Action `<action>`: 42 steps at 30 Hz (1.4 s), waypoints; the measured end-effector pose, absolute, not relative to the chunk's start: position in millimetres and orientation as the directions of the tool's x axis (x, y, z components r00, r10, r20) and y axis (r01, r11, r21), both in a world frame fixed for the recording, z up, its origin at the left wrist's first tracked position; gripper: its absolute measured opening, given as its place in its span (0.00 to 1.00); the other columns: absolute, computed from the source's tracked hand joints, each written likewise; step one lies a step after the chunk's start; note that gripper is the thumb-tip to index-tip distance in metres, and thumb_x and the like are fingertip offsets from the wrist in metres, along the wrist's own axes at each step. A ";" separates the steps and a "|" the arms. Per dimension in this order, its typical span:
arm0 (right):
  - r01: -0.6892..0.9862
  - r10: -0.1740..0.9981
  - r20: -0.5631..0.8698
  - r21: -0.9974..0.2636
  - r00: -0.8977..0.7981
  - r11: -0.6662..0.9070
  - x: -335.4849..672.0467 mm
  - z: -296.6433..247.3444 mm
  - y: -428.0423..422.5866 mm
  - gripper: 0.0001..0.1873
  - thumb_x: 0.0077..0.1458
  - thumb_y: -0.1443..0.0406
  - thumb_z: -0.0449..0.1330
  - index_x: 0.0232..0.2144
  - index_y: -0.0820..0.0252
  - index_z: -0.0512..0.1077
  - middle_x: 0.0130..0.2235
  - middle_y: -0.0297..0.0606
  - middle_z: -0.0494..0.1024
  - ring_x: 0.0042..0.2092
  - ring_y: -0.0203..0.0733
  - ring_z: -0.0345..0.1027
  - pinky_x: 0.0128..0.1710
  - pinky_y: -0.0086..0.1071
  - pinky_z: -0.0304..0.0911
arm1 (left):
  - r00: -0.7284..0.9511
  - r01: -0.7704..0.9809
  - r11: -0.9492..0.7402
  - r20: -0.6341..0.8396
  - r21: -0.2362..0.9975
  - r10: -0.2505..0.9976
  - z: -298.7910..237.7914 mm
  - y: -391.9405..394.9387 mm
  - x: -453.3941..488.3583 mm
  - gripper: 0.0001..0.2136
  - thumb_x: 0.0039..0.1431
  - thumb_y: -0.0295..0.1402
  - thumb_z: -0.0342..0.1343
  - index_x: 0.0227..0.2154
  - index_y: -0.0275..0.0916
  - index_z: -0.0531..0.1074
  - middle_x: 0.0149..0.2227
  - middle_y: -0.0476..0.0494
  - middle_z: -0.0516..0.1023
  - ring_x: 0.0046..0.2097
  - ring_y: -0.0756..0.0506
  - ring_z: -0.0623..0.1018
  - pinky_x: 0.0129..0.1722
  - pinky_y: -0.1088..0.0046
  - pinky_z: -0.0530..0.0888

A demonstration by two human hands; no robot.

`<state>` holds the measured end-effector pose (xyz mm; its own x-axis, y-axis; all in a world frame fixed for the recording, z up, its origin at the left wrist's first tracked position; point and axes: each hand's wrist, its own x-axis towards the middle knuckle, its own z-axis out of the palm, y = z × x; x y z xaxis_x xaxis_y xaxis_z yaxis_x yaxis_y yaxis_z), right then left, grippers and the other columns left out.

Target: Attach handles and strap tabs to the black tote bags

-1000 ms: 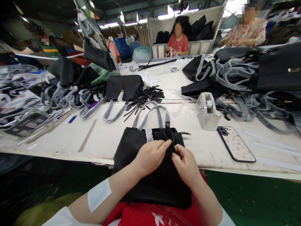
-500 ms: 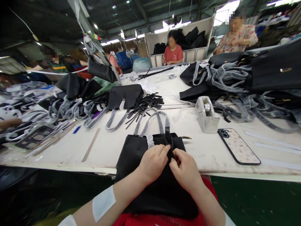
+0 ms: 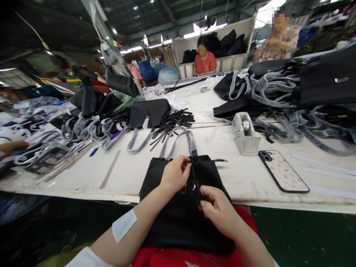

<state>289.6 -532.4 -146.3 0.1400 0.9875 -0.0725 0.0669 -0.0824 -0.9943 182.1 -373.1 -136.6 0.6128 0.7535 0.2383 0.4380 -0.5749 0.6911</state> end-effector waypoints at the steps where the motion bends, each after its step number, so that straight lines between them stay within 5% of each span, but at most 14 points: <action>1: 0.051 0.987 -0.105 -0.992 0.124 -0.112 288.9 -146.7 -534.7 0.03 0.48 0.67 0.51 0.24 0.59 0.64 0.24 0.31 0.66 0.23 0.34 0.59 0.23 0.27 0.52 | 0.590 0.443 -0.514 0.193 0.735 0.784 -137.2 -371.9 181.8 0.06 0.56 0.37 0.56 0.30 0.41 0.73 0.28 0.46 0.75 0.33 0.46 0.74 0.38 0.70 0.68; 3: 0.039 0.979 -0.166 -0.984 0.118 -0.172 288.4 -148.6 -538.5 0.04 0.48 0.66 0.51 0.25 0.59 0.65 0.24 0.31 0.67 0.22 0.34 0.60 0.22 0.27 0.53 | 0.585 0.449 -0.309 -0.015 0.838 0.811 -139.0 -371.0 182.3 0.15 0.54 0.46 0.57 0.23 0.39 0.72 0.23 0.46 0.73 0.29 0.46 0.74 0.34 0.72 0.68; 6: 0.089 0.962 -0.226 -0.966 0.154 -0.241 288.6 -152.8 -541.8 0.04 0.47 0.67 0.51 0.24 0.59 0.65 0.23 0.30 0.68 0.21 0.34 0.60 0.21 0.27 0.53 | 0.687 0.381 0.148 -0.386 0.913 0.615 -142.8 -374.0 186.2 0.22 0.54 0.52 0.54 0.25 0.35 0.73 0.24 0.42 0.77 0.28 0.48 0.76 0.30 0.74 0.69; 8: 0.158 0.961 -0.222 -0.956 0.167 -0.248 288.8 -154.7 -541.7 0.04 0.47 0.68 0.51 0.24 0.59 0.65 0.23 0.30 0.69 0.21 0.34 0.61 0.21 0.27 0.54 | 0.735 0.272 0.412 -0.464 0.870 0.494 -145.0 -378.5 190.1 0.20 0.52 0.50 0.58 0.31 0.34 0.74 0.30 0.41 0.79 0.30 0.49 0.77 0.31 0.76 0.70; 11: 0.164 0.966 -0.200 -0.960 0.166 -0.227 289.4 -154.7 -538.5 0.05 0.48 0.68 0.52 0.25 0.59 0.68 0.23 0.31 0.71 0.23 0.36 0.65 0.23 0.27 0.58 | 0.713 0.140 0.594 -0.497 0.792 0.495 -147.3 -386.7 195.1 0.17 0.47 0.44 0.64 0.31 0.34 0.73 0.30 0.44 0.79 0.30 0.51 0.77 0.31 0.78 0.70; 15: -0.075 0.944 -0.239 -0.971 0.226 -0.228 290.0 -155.2 -527.2 0.14 0.55 0.56 0.56 0.37 0.60 0.69 0.32 0.38 0.77 0.30 0.41 0.72 0.27 0.30 0.64 | 0.701 0.084 0.552 -0.443 0.830 0.559 -147.7 -396.5 198.1 0.17 0.42 0.43 0.67 0.28 0.33 0.74 0.27 0.45 0.78 0.27 0.52 0.75 0.32 0.76 0.69; 20: -0.110 0.896 -0.295 -0.955 0.331 -0.274 282.7 -164.0 -512.6 0.22 0.55 0.46 0.54 0.31 0.60 0.67 0.19 0.27 0.67 0.17 0.34 0.61 0.18 0.27 0.56 | 0.685 0.050 0.515 -0.405 0.855 0.605 -146.2 -394.0 206.0 0.19 0.45 0.45 0.65 0.30 0.31 0.75 0.28 0.41 0.80 0.33 0.48 0.77 0.40 0.72 0.70; 31: 0.009 0.871 -0.265 -0.955 0.414 -0.295 271.7 -170.6 -520.2 0.21 0.61 0.49 0.48 0.27 0.58 0.64 0.14 0.24 0.62 0.13 0.30 0.53 0.14 0.24 0.48 | 0.537 0.103 0.628 -0.575 0.771 0.618 -153.9 -379.1 243.6 0.11 0.54 0.38 0.62 0.27 0.32 0.73 0.28 0.39 0.80 0.34 0.47 0.79 0.38 0.73 0.71; 37: 0.005 0.878 -0.278 -0.953 0.389 -0.304 263.9 -172.9 -521.4 0.15 0.61 0.56 0.51 0.29 0.59 0.66 0.17 0.27 0.67 0.15 0.30 0.58 0.14 0.22 0.49 | 0.524 0.096 0.659 -0.601 0.746 0.604 -155.0 -377.3 240.7 0.08 0.59 0.33 0.58 0.30 0.32 0.74 0.29 0.40 0.80 0.33 0.50 0.79 0.37 0.76 0.74; 42: 0.310 0.846 -0.098 -0.903 0.524 -0.297 296.6 -160.7 -539.5 0.11 0.59 0.59 0.55 0.29 0.59 0.72 0.24 0.33 0.76 0.25 0.34 0.68 0.24 0.25 0.58 | 0.533 0.029 0.676 -0.583 0.737 0.613 -162.1 -367.3 239.4 0.03 0.59 0.26 0.56 0.32 0.30 0.72 0.27 0.42 0.78 0.29 0.51 0.79 0.33 0.77 0.75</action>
